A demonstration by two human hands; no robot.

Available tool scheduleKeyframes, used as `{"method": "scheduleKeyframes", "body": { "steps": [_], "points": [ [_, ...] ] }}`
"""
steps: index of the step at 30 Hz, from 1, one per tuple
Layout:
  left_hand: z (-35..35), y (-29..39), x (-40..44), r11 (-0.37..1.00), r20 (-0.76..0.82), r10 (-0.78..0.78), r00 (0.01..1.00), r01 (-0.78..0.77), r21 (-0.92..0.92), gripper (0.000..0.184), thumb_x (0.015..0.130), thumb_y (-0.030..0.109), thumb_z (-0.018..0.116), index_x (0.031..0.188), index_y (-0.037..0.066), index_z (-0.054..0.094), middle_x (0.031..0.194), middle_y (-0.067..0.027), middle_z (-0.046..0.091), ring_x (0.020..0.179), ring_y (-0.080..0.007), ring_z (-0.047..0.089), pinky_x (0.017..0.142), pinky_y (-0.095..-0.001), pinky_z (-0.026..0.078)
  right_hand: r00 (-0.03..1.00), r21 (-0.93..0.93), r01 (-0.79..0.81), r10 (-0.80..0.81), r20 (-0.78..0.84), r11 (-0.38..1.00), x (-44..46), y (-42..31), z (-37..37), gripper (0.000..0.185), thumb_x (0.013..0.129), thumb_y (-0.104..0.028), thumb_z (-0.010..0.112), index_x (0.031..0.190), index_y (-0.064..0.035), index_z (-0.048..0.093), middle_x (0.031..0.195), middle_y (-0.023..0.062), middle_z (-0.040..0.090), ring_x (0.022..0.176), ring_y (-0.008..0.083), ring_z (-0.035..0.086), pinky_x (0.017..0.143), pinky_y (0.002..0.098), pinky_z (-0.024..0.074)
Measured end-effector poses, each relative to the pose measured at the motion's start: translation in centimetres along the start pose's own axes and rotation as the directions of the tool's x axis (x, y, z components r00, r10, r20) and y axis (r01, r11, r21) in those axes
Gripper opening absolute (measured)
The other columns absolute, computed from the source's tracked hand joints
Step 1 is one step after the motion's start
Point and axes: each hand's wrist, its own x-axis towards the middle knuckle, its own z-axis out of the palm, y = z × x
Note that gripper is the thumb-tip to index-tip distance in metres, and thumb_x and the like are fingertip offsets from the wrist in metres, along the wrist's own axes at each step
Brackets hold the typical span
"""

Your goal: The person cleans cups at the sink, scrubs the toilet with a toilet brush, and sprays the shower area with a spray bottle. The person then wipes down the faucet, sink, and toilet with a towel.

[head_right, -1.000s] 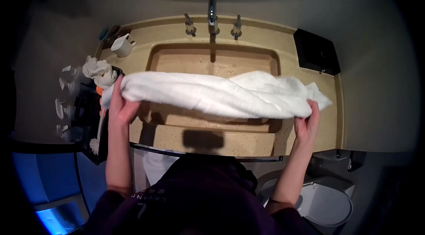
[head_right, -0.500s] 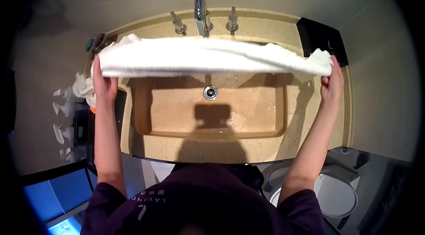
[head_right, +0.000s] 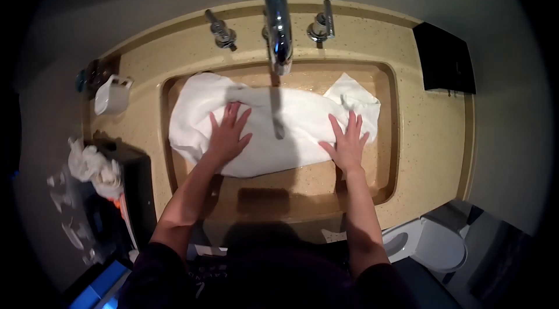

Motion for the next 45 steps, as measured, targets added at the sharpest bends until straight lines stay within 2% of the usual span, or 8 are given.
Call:
{"method": "scheduleKeyframes", "body": {
  "steps": [10,16,25,32,35,38,40,45],
  "points": [
    [0.1,-3.5,4.9,0.956,-0.075,-0.065,0.995,0.084,0.282,0.054,0.082,0.018,0.048,0.134,0.018,0.035,0.138,-0.0056,0.035,0.131,-0.0241,0.027,0.099,-0.061,0.017,0.48,0.387,-0.374,0.533,-0.697,0.843,14.1,-12.0,9.1,0.034,0.076,-0.017,0.058,0.106,-0.0016,0.055,0.134,0.0249,0.034,0.125,0.0352,0.032,0.084,0.0483,0.0328],
    [-1.2,-10.5,1.1,0.944,-0.194,-0.021,0.981,0.083,0.318,0.046,0.083,0.016,0.046,0.128,0.011,0.042,0.124,-0.0215,0.041,0.109,-0.0362,0.045,0.087,-0.0446,0.04,0.973,0.407,0.18,-0.102,-0.207,0.895,6.2,-10.8,3.2,0.046,0.073,-0.044,0.063,0.113,-0.0235,0.056,0.145,0.019,0.012,0.134,0.0379,0.01,0.101,0.054,0.0231],
    [-2.7,-7.2,0.7,0.905,-0.093,-0.251,0.963,0.268,0.329,0.053,0.079,0.016,0.056,0.127,0.006,0.038,0.112,-0.0252,0.045,0.102,-0.0367,0.045,0.084,-0.0446,0.039,0.872,0.256,-0.034,0.154,-0.465,0.966,9.6,-14.4,6.4,0.035,0.075,-0.032,0.057,0.109,-0.0272,0.061,0.138,0.018,0.032,0.127,0.0375,0.024,0.074,0.0509,0.037],
    [-2.8,-1.6,-11.8,0.859,0.541,-0.498,0.677,0.3,0.416,0.05,0.072,0.017,0.063,0.111,-0.004,0.04,0.083,-0.0231,0.056,0.083,-0.0377,0.054,0.078,-0.0424,0.045,0.736,0.274,0.671,-0.664,-0.13,0.69,5.9,-23.1,8.8,0.04,0.082,-0.033,0.05,0.12,-0.0217,0.052,0.14,0.0149,0.026,0.125,0.0325,0.033,0.09,0.0488,0.0406],
    [-2.5,-1.0,-12.1,0.822,0.581,-0.569,0.581,0.427,0.377,0.058,0.07,0.018,0.065,0.118,0.0,0.038,0.093,-0.0212,0.054,0.09,-0.0354,0.053,0.075,-0.0421,0.048,0.876,0.992,-0.041,-0.473,0.091,0.116,9.7,-17.5,10.3,0.045,0.089,-0.033,0.037,0.126,-0.0089,0.041,0.137,0.0143,0.033,0.119,0.0298,0.041,0.095,0.0458,0.039],
    [-2.0,1.2,-11.7,0.966,0.434,-0.242,0.868,0.176,0.188,0.059,0.069,0.012,0.063,0.124,0.01,0.04,0.099,-0.0162,0.048,0.091,-0.0332,0.051,0.071,-0.0422,0.048,0.884,0.393,0.033,-0.21,0.418,0.919,9.4,-8.7,-3.3,0.037,0.089,-0.028,0.044,0.126,-0.023,0.043,0.136,0.0054,0.037,0.119,0.0204,0.043,0.096,0.0423,0.0372],
    [-0.9,2.2,-11.1,0.994,0.415,-0.05,0.908,0.005,0.108,0.059,0.068,0.009,0.062,0.124,0.021,0.044,0.1,-0.0127,0.042,0.089,-0.0315,0.048,0.067,-0.0415,0.049,0.97,-0.054,0.17,-0.177,-0.164,0.984,6.5,-0.8,1.8,0.037,0.082,-0.019,0.053,0.116,-0.0343,0.051,0.138,-0.0018,0.035,0.123,0.0208,0.038,0.097,0.0417,0.0352],
    [-1.0,1.6,-11.6,0.958,0.543,0.287,0.789,-0.249,-0.144,0.052,0.07,0.012,0.059,0.12,0.02,0.047,0.09,-0.0106,0.048,0.085,-0.0294,0.052,0.064,-0.0404,0.05,0.979,-0.072,-0.185,0.19,0.074,0.98,-7.4,5.1,-1.3,0.035,0.079,-0.016,0.055,0.111,-0.0296,0.053,0.126,0.0094,0.043,0.109,0.0297,0.049,0.081,0.0416,0.0472]
  ]
}}
